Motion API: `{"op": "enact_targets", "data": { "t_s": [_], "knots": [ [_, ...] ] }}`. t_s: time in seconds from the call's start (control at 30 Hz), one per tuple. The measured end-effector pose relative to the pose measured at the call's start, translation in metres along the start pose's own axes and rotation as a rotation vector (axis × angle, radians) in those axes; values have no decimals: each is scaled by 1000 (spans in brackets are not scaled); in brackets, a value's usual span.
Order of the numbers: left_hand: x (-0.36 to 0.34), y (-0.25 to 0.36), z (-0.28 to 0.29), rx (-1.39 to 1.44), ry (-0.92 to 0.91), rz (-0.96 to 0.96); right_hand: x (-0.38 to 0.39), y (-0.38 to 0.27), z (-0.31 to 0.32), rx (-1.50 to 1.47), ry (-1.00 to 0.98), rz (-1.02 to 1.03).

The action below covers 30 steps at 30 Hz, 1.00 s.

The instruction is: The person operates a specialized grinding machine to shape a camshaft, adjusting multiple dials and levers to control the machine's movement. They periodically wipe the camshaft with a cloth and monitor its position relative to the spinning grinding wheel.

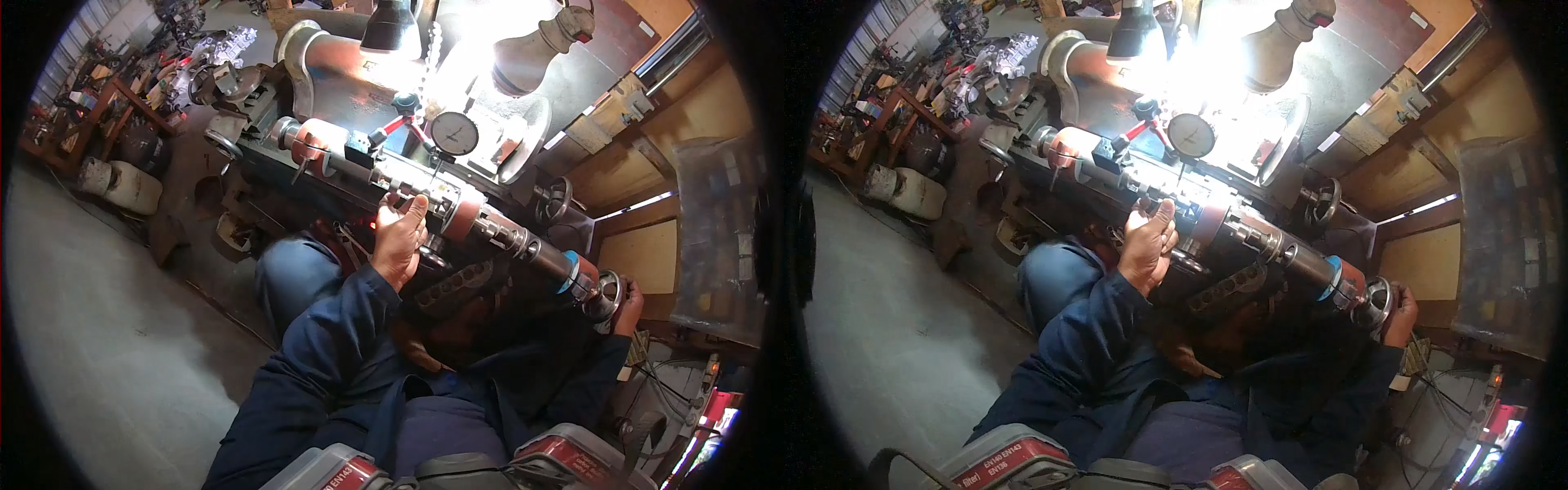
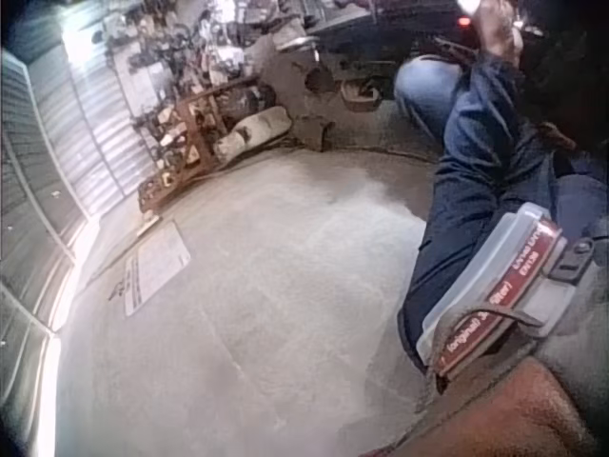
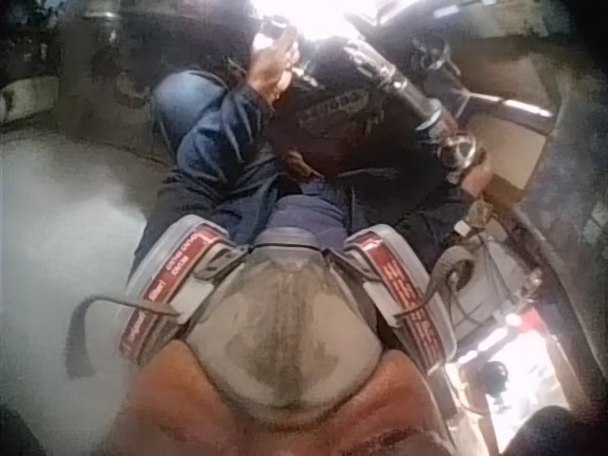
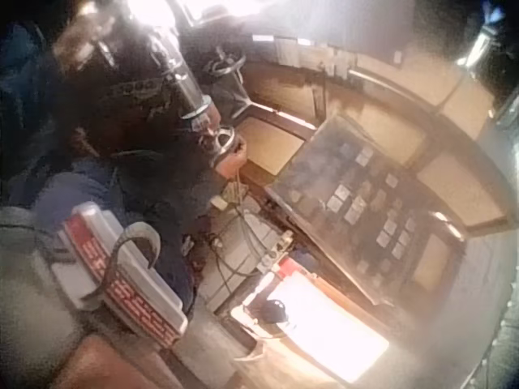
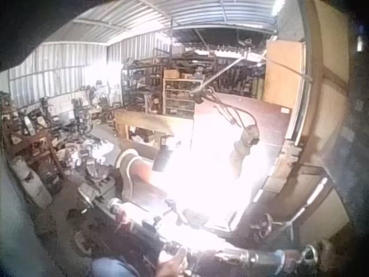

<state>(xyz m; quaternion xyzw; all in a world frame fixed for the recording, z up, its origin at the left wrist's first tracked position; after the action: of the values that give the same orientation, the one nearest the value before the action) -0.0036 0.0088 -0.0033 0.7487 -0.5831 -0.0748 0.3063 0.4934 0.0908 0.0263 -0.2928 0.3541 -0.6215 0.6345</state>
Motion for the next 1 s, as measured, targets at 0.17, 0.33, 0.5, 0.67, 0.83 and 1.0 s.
{"op": "enact_targets", "data": {
  "t_s": [0.17, 0.33, 0.5, 0.67, 0.83, 1.0],
  "knots": [
    [0, 0, 3, 14, -3, -2, 0, 31, -10, -36, -153, 165],
    [-4, -6, -3, 44, -3, 22, 16, 105, 8, 68, -102, 4],
    [-3, 0, 0, 28, 24, 10, 49, 69, -6, -159, -223, -59],
    [-3, 0, 1, -8, -8, -10, 79, 5, 11, 219, -263, -83],
    [-3, 2, -2, -9, 0, -18, 68, -47, 23, 179, -223, -90],
    [-5, 0, 6, -8, -49, 20, 36, -43, 22, 15, -164, -67]
  ]
}}
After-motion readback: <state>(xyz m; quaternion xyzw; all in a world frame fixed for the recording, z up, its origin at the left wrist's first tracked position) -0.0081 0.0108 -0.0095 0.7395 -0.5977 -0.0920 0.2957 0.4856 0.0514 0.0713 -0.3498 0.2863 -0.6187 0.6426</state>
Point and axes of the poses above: each hand's wrist, its own x-axis away from the middle knuckle, its own z-axis out of the back of the hand, y = z × x, the point moved 1 cm from there along -x, towards the middle knuckle, and after that the axes turned 6 degrees about -y, right-handed, at the moved point
